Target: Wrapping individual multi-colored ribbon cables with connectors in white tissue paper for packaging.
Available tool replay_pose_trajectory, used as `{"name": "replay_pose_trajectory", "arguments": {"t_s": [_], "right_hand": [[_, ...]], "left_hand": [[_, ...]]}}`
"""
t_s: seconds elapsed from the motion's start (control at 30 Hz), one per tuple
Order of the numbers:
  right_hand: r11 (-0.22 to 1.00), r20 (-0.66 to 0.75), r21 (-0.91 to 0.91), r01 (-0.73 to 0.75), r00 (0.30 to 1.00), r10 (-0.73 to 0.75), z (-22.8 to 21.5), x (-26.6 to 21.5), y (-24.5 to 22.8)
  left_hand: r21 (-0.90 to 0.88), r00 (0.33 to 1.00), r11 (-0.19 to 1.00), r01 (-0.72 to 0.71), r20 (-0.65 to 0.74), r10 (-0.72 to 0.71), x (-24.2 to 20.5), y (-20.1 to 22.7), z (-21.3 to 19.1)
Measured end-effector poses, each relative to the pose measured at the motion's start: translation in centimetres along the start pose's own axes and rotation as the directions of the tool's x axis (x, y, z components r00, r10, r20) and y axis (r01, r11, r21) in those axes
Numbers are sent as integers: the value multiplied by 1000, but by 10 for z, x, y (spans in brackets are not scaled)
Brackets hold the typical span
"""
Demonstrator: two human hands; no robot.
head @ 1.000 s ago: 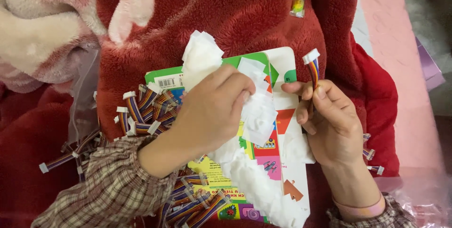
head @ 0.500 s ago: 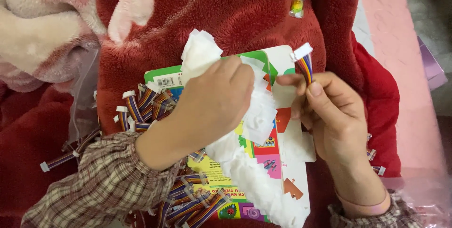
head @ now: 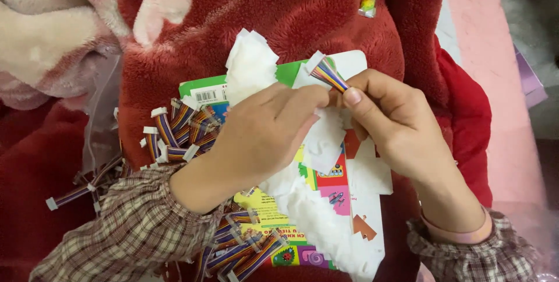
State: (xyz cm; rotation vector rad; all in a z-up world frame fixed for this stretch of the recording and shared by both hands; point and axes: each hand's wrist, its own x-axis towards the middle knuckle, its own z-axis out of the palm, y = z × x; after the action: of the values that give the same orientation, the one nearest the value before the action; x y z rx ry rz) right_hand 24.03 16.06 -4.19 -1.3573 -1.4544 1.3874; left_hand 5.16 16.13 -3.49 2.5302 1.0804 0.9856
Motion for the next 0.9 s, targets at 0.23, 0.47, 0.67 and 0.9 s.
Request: {"name": "replay_pose_trajectory", "arguments": {"t_s": [0.23,0.47,0.67,0.9], "right_hand": [[993,-2,-69,93,996,-94,7,2,-4],[993,23,91,71,997,-73,6,-1,2],[984,9,-101,145,989,-144,7,-8,-7],[971,-20,-167,169,984,-175,8,-12,-9]], "left_hand": [[-213,960,973,-88,242,140,-15,4,-8],[-218,988,972,-83,108,109,-28,3,-12],[-308,957,943,-124,216,196,-29,25,-18],[-299,987,949,-103,87,135,-42,31,-23]]}}
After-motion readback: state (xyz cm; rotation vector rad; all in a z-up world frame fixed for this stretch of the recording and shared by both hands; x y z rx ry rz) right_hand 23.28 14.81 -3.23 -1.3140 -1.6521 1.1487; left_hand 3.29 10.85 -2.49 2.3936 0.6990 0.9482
